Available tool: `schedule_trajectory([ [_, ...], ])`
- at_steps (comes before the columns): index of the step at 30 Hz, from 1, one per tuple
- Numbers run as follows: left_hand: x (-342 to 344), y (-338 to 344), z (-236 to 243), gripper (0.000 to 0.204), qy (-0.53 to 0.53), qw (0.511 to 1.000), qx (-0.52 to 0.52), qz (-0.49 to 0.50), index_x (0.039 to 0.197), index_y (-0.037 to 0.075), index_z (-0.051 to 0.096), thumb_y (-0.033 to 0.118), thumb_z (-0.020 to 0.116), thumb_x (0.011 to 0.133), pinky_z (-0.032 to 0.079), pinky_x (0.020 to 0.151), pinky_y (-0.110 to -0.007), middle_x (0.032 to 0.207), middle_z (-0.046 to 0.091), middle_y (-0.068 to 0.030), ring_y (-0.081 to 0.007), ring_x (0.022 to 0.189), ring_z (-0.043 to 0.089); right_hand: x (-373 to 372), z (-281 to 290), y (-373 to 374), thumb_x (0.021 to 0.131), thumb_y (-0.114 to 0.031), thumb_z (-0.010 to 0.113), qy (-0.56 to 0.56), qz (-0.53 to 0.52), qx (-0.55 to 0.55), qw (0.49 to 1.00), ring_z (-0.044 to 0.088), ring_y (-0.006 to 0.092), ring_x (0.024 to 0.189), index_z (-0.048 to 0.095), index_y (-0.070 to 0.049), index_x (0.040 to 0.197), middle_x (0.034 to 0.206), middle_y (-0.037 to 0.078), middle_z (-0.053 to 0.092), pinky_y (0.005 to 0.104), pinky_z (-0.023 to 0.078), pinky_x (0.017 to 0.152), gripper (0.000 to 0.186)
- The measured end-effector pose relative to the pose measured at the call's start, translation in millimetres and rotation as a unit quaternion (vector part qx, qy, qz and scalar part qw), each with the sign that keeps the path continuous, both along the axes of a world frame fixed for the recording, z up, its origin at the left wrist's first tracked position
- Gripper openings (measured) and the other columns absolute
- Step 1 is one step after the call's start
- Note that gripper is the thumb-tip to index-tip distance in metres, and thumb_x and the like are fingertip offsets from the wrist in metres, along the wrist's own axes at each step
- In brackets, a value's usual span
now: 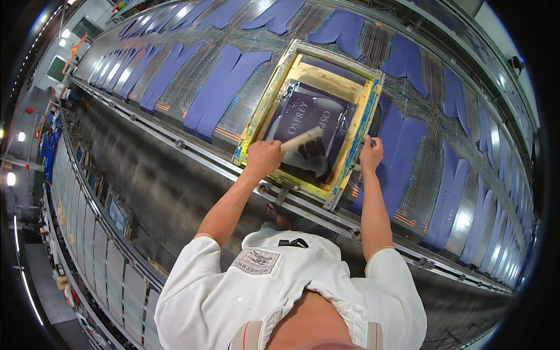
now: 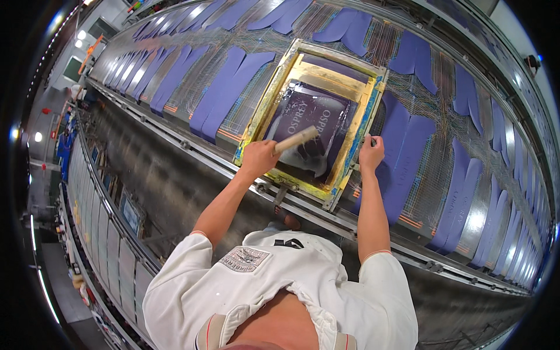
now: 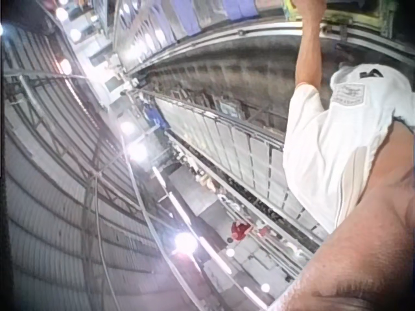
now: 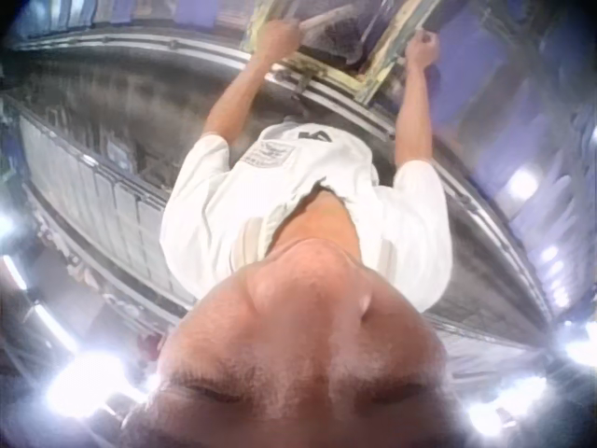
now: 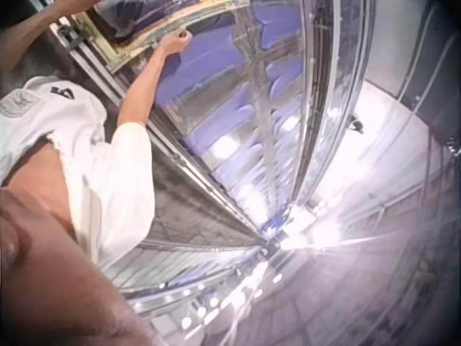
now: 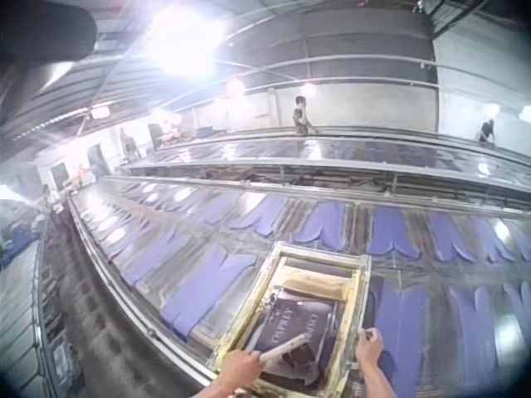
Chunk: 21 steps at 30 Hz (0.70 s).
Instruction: The person performs screen printing on a purple fabric item. They use a squeegee to pull ink across a screen frame, then lift the frame to reveal the printed logo. The person then moves to a table to clean the squeegee with a liquid from a container.
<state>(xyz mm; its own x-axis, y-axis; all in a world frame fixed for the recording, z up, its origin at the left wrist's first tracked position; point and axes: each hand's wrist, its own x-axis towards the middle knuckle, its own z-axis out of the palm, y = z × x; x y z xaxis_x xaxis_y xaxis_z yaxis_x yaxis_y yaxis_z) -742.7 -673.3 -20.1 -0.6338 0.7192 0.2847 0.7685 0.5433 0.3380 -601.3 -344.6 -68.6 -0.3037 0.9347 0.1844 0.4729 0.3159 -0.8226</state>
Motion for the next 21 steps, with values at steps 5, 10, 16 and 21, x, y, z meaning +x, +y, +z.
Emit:
schedule_trajectory([
  [5,-118.3,-62.3,4.8,0.027,-0.041,0.977,-0.015,0.21,0.083,0.004,0.066,0.029,0.075,0.078,0.052,0.068,-0.054,0.082,0.07,-0.0182,-0.0425,0.077,0.068,-85.9,11.5,-77.3,0.092,-0.03,0.067,-0.01,0.003,0.003,1.0,0.057,0.031,0.066,0.06,-0.003,0.086,0.074,0.014,0.061,0.0438,0.044,0.065,0.028],
  [10,-184.7,-48.8,-11.7,0.027,-0.067,0.973,-0.02,0.219,0.083,0.003,0.066,0.028,0.076,0.079,0.053,0.068,-0.051,0.081,0.069,-0.0192,-0.0409,0.077,0.069,-129.4,-10.3,-61.5,0.096,-0.031,0.064,-0.025,-0.013,0.049,0.998,0.05,0.025,0.055,0.061,-0.004,0.089,0.061,0.012,0.053,0.0429,0.041,0.057,0.027],
  [16,-235.5,42.1,-10.4,0.03,-0.134,0.99,-0.038,0.018,0.08,0.009,0.066,0.035,0.081,0.075,0.05,0.063,-0.05,0.076,0.067,-0.0112,-0.0369,0.071,0.067,-193.3,-26.6,13.0,0.095,-0.032,0.064,-0.102,-0.011,-0.027,0.994,0.05,0.0333,0.05,0.063,-0.006,0.091,0.057,0.012,0.054,0.0471,0.041,0.055,0.026],
  [21,-379.5,175.4,-12.5,0.03,-0.054,0.969,-0.003,-0.242,0.076,0.011,0.064,0.032,0.084,0.069,0.05,0.062,-0.047,0.071,0.064,-0.0084,-0.0335,0.068,0.065,-277.1,-11.0,103.8,0.089,-0.043,0.07,-0.175,0.088,0.173,0.965,0.067,0.0336,0.091,0.069,-0.008,0.1,0.097,0.015,0.071,0.0406,0.052,0.083,0.037],
])
